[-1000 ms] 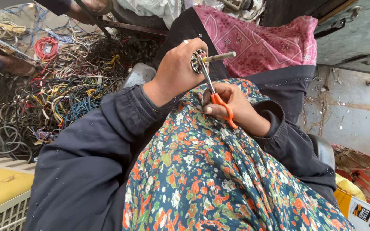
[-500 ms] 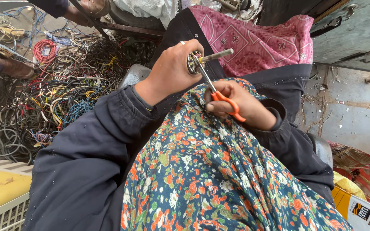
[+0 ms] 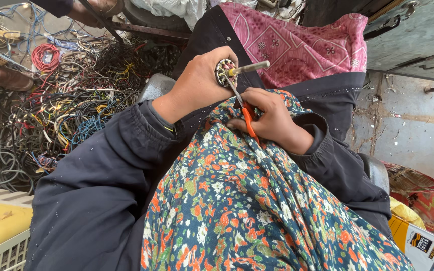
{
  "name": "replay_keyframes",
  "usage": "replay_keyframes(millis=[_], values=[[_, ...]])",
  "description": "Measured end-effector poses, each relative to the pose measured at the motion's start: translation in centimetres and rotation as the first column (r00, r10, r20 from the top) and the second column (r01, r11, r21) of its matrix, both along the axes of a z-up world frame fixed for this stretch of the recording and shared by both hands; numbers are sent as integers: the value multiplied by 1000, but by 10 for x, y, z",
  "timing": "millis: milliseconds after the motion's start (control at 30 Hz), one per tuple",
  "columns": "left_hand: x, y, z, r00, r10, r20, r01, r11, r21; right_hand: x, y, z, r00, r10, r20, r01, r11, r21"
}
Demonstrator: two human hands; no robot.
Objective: The person sits on the floor and uses scissors to trim and adjust wires on a small cylindrical electrical component. They repeatedly cut protruding wire ends and manipulate the component with both hands.
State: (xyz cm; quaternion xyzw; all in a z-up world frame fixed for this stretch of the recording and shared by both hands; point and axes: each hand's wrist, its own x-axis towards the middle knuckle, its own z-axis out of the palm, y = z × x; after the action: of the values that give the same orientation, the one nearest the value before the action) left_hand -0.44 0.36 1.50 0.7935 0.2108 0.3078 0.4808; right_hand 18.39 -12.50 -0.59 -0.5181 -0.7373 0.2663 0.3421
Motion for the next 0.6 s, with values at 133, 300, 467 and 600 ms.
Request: replay_keyframes(millis=[133, 300, 467, 600], values=[[-3, 3, 5, 997, -62, -52, 62, 998, -9, -6, -2, 7, 998, -15, 68, 7, 993, 120], [-5, 2, 6, 995, -103, 0, 103, 994, -28, -6, -3, 11, 991, -25, 134, 7, 991, 135], [-3, -1, 0, 999, 41, -10, -37, 970, 242, 1, 0, 4, 997, 79, -11, -79, 997, -20], [0, -7, -6, 998, 69, 14, -70, 966, 248, 4, -6, -7, 880, 91, -467, -258, 916, -307]])
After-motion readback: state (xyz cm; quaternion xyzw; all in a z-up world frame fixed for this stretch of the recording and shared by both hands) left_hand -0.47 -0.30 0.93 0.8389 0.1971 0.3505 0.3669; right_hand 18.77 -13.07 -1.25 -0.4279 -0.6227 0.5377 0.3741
